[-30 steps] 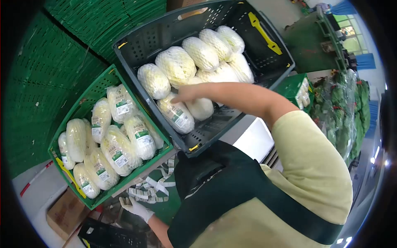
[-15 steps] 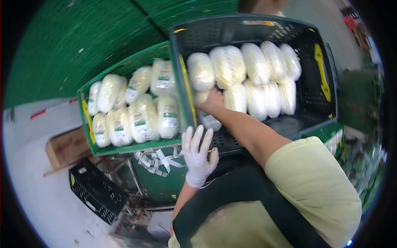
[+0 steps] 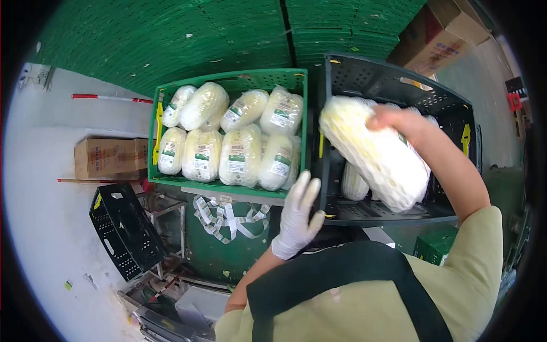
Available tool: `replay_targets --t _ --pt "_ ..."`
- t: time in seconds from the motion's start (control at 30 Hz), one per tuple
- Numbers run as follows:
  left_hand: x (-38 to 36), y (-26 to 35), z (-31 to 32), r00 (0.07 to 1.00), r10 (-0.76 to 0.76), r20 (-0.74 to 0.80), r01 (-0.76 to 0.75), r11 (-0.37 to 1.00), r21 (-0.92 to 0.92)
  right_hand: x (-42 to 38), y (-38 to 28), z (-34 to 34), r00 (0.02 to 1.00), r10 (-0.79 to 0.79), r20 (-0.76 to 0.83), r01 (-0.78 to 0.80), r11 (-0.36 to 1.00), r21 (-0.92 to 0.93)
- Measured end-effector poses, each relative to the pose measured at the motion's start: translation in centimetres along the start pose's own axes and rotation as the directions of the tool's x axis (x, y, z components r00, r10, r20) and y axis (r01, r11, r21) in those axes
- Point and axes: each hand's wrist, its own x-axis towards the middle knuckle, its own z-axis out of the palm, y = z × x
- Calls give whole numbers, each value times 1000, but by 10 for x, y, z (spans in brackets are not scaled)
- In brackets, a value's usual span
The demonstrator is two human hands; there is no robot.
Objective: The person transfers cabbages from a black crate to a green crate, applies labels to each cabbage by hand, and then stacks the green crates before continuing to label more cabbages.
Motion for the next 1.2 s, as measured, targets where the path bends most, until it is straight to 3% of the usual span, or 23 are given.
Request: replay_targets --t 0.07,0.13,0.17,0.23,0.27,0.37,0.43,0.47,0.53,0.57,0.6,0.63,0.7,0.73,0.77,0.8,0.87,0.9,0.93,0.97,1.07,1.13,1.2 --pt "0 -15 -26 987 6 -163 10 996 94 36 -21 41 999 1 40 -7 991 137" --pt "4 -41 -62 961 -23 -275 81 976 201 105 -27 75 994 -102 29 98 990 100" --pt "5 -62 -81 944 -78 -322 143 972 185 145 -22 87 987 -149 -53 152 987 56" --pt "12 -94 -128 890 -161 -427 230 966 116 235 3 96 961 -62 -268 91 991 94" --pt "14 -118 -152 864 -176 -471 248 964 94 272 16 103 893 -32 -449 80 993 87" --pt "32 -189 -226 830 -160 -534 261 958 119 363 54 112 809 -17 -588 163 967 196" --pt "42 -245 -277 856 39 -515 186 907 378 442 103 76 653 -150 -743 4 981 -195" --pt "48 -267 -298 859 40 -510 258 828 499 449 106 73 605 -155 -781 -41 974 -224" --pt "56 -304 -342 858 7 -513 281 831 481 452 113 66 490 -139 -861 -157 957 -244" --pt "51 -337 -365 859 1 -511 348 732 585 417 95 75 611 -87 -787 -236 928 -287" --pt "51 -356 -380 846 -34 -533 413 673 613 384 97 83 599 -347 -721 -143 840 -523" --pt "44 -396 -394 836 -106 -539 422 751 507 368 108 88 340 -621 -706 -201 685 -700" --pt "45 -432 -407 826 -326 -459 504 792 345 288 108 92 117 -840 -530 -342 467 -816" --pt "50 -434 -411 804 -463 -373 577 760 299 268 124 86 -16 -858 -513 -420 471 -776" --pt "54 -435 -413 761 -585 -281 647 716 262 255 147 75 -13 -788 -616 -435 559 -706" --pt "56 -440 -412 819 -468 -332 568 745 351 247 164 72 101 -575 -812 -440 706 -555" --pt "57 -453 -409 897 -200 -393 398 750 528 248 182 71 127 -484 -866 -455 747 -484" --pt "60 -451 -415 825 -445 -349 544 794 271 252 181 66 132 -452 -882 -458 762 -459" --pt "70 -443 -424 732 -644 -222 663 748 15 254 176 60 122 -417 -901 -455 783 -424" --pt "75 -434 -430 614 -789 -36 767 606 -212 253 176 59 118 -377 -919 -454 803 -387" --pt "75 -420 -423 653 -750 -102 705 652 -279 239 172 56 242 -307 -920 -283 885 -370" --pt "66 -435 -444 547 -831 -96 787 550 -280 220 159 78 255 -353 -900 -255 874 -415" --pt "54 -406 -474 542 -835 -96 793 546 -271 188 132 111 343 -396 -852 -150 872 -466"
